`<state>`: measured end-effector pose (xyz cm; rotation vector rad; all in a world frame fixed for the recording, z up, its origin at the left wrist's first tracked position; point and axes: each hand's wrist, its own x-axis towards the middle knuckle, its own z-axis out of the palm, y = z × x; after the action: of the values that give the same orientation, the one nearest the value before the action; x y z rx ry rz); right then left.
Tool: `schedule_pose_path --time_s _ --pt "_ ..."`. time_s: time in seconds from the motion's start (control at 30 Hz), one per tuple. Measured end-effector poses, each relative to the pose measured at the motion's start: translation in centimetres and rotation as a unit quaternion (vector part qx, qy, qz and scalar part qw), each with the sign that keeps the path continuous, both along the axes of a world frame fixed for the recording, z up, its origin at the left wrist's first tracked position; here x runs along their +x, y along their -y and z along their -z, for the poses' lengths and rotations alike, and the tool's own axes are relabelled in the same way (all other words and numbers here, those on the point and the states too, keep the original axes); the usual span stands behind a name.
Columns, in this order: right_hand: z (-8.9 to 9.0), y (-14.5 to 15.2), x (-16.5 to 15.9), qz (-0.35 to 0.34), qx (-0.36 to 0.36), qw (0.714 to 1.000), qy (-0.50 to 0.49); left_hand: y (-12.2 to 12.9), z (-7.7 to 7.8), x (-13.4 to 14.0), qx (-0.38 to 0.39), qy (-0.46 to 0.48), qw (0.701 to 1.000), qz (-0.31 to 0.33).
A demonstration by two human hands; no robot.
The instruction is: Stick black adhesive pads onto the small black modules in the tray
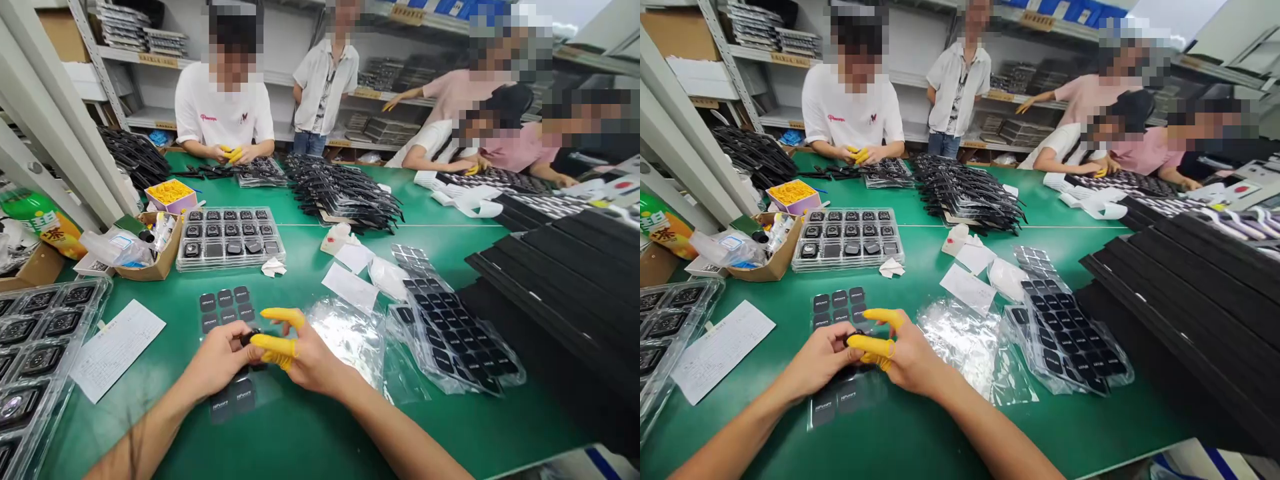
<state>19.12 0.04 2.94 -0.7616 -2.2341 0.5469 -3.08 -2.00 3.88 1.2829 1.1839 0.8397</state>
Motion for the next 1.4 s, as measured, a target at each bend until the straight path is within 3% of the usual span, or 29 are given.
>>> schedule_pose_path --time_s 0.1,0.2,0.3,0.37,0.43,0.5,0.6,0.73,0.8,0.9,1.03,1.17,1.4 --pt "-1.3 0.6 -1.0 -0.038 -0.004 0.999 -0.023 1.4 -0.4 0.4 -0.180 0.095 0.974 0.103" --pt "-1.8 1.1 -0.8 -0.015 -0.043 0.994 -0.103 1.2 -1.0 0.2 -0.214 0.109 0.963 0.124" --pt "-1.8 0.9 2.3 0.086 -0.183 0.968 -0.145 0.9 -0.9 -0.1 -0.178 0.096 0.978 0.050" --pt "-1.2 0.2 5.2 0.203 -0.246 0.944 -0.084 0.7 -0.5 -0.5 -0.138 0.077 0.987 -0.040" --pt "-0.5 -1.1 7.0 0.330 -0.213 0.919 0.036 0.4 0.0 -1.1 -0.105 0.064 0.988 -0.094" --pt "0.2 -3.2 6.7 0.398 -0.133 0.901 0.111 0.0 0.4 -1.7 -0.082 0.064 0.989 -0.108" --pt "0.6 -7.7 2.7 0.350 -0.055 0.929 0.108 -0.4 0.8 -2.2 -0.067 0.061 0.990 -0.109" --pt "0.7 -12.0 -2.6 0.328 -0.084 0.928 0.155 -0.6 1.1 -2.1 -0.052 0.035 0.988 -0.138" --pt "1.1 -11.4 -3.3 0.316 -0.105 0.929 0.160 -0.7 1.6 -2.1 -0.039 0.037 0.988 -0.148" --pt "1.8 -7.6 -3.0 0.259 -0.126 0.949 0.128 -0.7 2.4 -2.2 -0.033 0.036 0.988 -0.145" --pt "2.0 -2.8 -4.5 0.089 -0.085 0.991 0.059 -0.5 2.9 -2.3 -0.025 0.022 0.992 -0.121" --pt "1.9 -2.1 -6.2 0.135 -0.058 0.987 0.065 -0.3 2.7 -2.2 -0.028 0.014 0.991 -0.128" --pt "2.5 -2.4 -5.9 0.151 -0.085 0.985 0.010 -0.5 2.8 -2.1 -0.024 -0.013 0.993 -0.116"
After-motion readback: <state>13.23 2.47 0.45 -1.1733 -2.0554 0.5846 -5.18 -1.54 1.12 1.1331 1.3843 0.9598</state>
